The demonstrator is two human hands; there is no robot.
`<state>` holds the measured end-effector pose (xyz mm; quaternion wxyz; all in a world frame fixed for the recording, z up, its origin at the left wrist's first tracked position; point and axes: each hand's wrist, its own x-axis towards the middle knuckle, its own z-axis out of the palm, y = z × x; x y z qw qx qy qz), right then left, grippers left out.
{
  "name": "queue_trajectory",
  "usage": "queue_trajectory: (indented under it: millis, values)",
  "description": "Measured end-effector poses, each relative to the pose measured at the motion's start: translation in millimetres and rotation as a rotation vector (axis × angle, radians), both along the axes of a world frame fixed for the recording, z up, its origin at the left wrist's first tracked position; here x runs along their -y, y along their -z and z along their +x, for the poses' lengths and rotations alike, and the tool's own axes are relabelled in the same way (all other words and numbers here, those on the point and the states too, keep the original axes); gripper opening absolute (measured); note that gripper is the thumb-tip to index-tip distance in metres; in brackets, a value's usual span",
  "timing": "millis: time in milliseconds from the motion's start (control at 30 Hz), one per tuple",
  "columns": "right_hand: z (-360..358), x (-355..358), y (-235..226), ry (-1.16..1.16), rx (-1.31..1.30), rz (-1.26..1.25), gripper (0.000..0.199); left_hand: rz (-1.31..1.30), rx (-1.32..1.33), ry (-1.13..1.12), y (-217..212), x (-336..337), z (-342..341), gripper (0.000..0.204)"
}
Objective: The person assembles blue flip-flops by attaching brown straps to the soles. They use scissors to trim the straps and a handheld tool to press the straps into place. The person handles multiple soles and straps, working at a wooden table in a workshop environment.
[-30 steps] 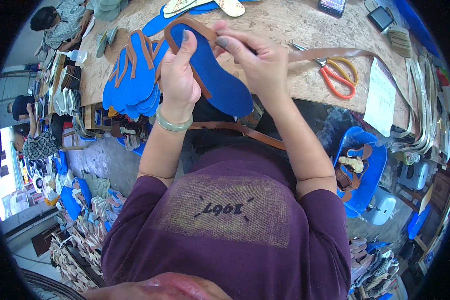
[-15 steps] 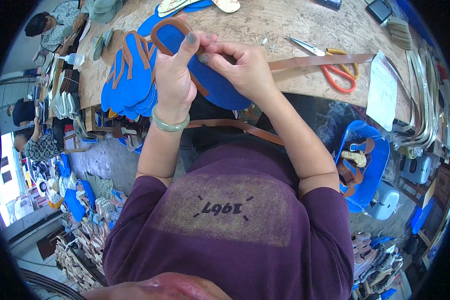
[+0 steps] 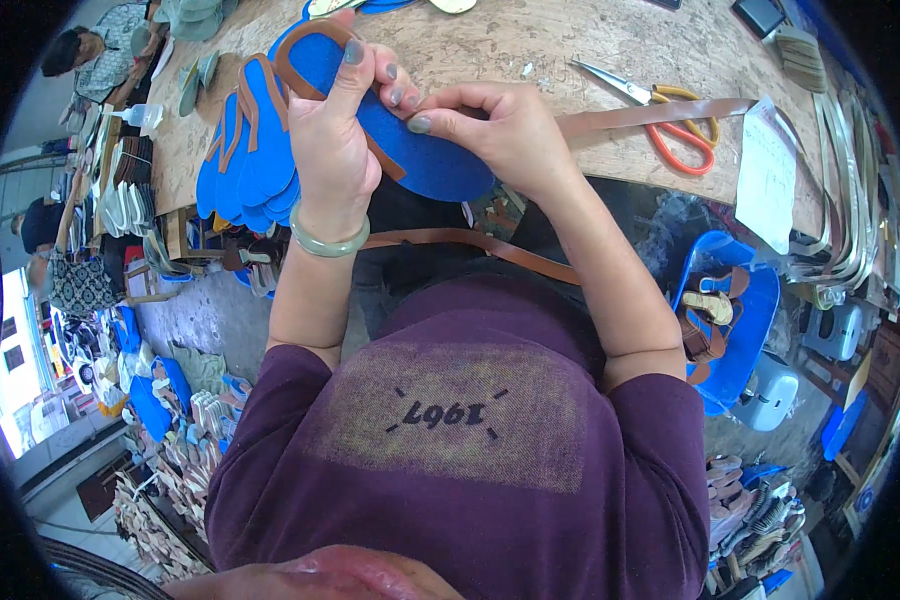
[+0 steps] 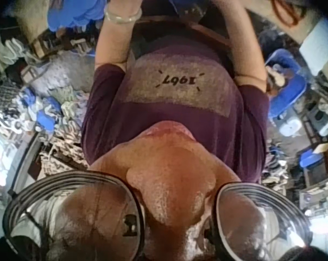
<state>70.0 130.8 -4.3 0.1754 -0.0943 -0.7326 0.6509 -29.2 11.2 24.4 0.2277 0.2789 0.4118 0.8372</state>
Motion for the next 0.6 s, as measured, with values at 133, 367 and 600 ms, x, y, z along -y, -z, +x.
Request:
queue_trajectory:
  millis: [133,367,600]
  values:
    - [-4.0,-1.6,-3.9,-0.022,0.021,0.044,0.022,-0.113,-0.088,0.071,-2.1,1.2,-9.0,0.029]
    - [-18.2,-22.8,-1.6,-0.114,-0.047,-0.396,0.021,-0.072,0.048,-0.016,37.9,-1.5,13.1,0.03]
    - [-4.7,-16.0,12.6,0.039,-0.002,-0.267,0.024,-0.067,0.064,-0.113,29.5,1.0,16.2,0.027]
